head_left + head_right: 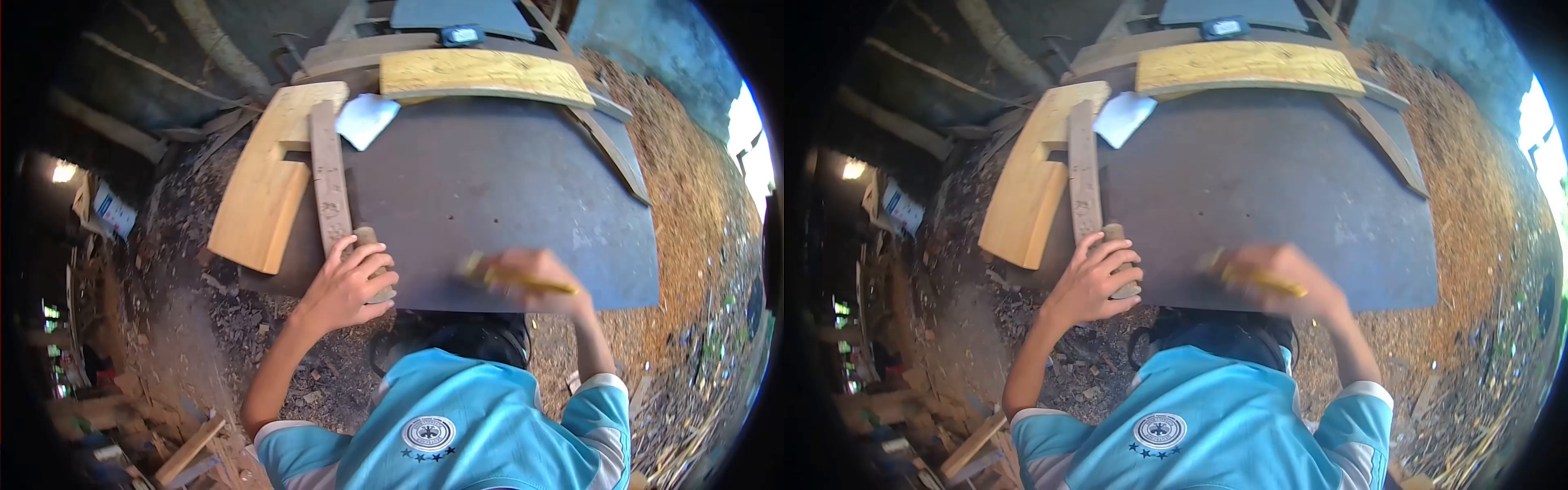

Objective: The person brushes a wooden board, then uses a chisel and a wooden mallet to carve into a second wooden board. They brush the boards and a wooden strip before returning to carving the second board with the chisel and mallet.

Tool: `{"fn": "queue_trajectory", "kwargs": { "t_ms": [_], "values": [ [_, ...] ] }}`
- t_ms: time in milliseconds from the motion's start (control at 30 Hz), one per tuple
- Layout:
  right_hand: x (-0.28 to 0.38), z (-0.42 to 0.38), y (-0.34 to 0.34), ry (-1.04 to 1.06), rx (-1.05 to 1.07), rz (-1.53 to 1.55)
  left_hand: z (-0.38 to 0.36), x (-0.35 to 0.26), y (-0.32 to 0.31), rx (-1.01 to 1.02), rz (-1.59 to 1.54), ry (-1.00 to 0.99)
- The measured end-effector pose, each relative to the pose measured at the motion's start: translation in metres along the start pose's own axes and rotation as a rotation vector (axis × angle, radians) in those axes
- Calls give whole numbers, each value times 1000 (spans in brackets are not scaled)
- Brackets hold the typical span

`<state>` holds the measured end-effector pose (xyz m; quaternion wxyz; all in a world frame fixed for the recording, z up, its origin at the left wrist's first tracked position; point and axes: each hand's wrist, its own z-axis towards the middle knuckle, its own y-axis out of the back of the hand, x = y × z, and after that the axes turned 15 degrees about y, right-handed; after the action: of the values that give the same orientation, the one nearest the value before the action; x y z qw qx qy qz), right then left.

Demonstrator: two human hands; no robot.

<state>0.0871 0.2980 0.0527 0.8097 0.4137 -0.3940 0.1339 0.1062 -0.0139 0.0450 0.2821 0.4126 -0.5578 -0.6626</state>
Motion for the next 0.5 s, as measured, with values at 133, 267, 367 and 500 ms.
{"fn": "queue_trajectory", "kwargs": {
  "t_ms": [133,267,367,500],
  "values": [
    [-66,21,16,-298,-329,-729,-27,1,0,-104,-22,197],
    [-15,34,-48,110,217,-244,-33,5,-17,-253,-136,409],
    [26,48,-52,233,342,223,-37,-1,-26,-317,-115,518],
    [-26,60,5,55,18,-262,-31,-14,-37,-414,-54,590]
  ]
}}
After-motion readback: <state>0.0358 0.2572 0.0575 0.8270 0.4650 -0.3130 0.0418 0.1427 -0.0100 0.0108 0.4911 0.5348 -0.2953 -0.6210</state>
